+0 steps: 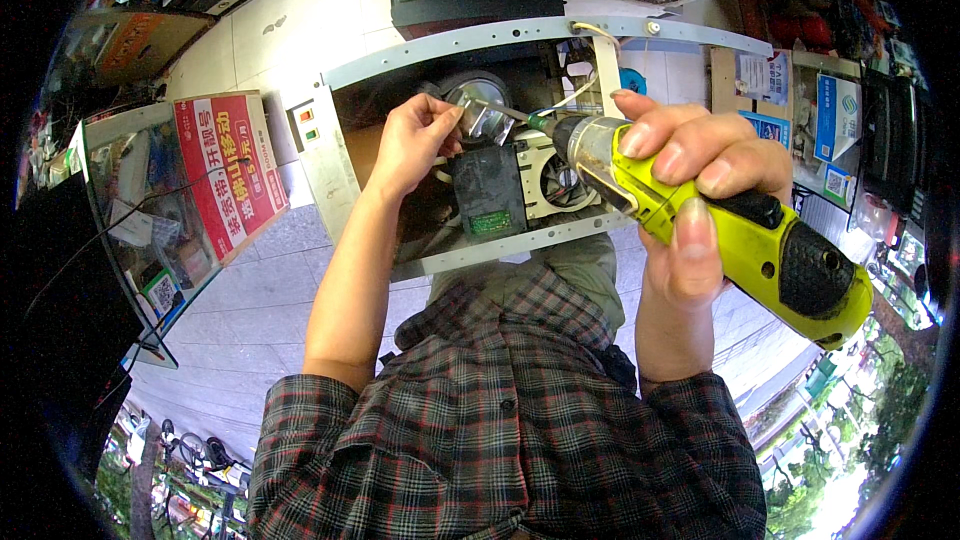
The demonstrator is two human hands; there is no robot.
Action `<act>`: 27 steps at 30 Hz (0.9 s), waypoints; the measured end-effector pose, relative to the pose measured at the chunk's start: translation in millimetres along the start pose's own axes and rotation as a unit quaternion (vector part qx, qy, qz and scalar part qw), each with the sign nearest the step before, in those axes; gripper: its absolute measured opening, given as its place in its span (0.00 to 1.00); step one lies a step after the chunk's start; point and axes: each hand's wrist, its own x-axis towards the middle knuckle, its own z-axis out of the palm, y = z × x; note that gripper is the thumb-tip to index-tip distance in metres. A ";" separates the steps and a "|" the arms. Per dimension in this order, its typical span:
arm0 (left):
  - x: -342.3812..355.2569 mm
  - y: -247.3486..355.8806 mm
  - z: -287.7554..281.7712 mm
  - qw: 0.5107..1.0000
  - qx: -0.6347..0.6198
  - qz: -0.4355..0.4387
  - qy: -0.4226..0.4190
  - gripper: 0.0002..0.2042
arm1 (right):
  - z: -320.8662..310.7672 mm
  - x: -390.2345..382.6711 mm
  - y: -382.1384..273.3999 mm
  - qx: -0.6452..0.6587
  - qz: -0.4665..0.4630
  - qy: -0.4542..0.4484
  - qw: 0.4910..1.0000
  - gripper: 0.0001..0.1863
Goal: The person uses a yellow power drill to remove screws from a metal casing containing electronic components. After removing the screws, the person uses their hands to adjust and reposition internal parts within the casing.
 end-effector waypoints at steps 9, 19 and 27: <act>1.8 0.3 -0.1 1.000 -0.010 0.007 -0.001 0.08 | 6.9 7.3 -10.9 -0.010 0.034 -0.024 0.999 0.13; 2.9 1.2 -1.2 1.000 0.015 0.009 -0.005 0.09 | -3.2 11.5 0.1 0.015 0.001 -0.059 0.998 0.14; 2.2 4.2 -1.0 1.000 0.012 0.006 0.003 0.10 | -2.6 6.7 -0.6 -0.006 0.007 -0.046 0.999 0.13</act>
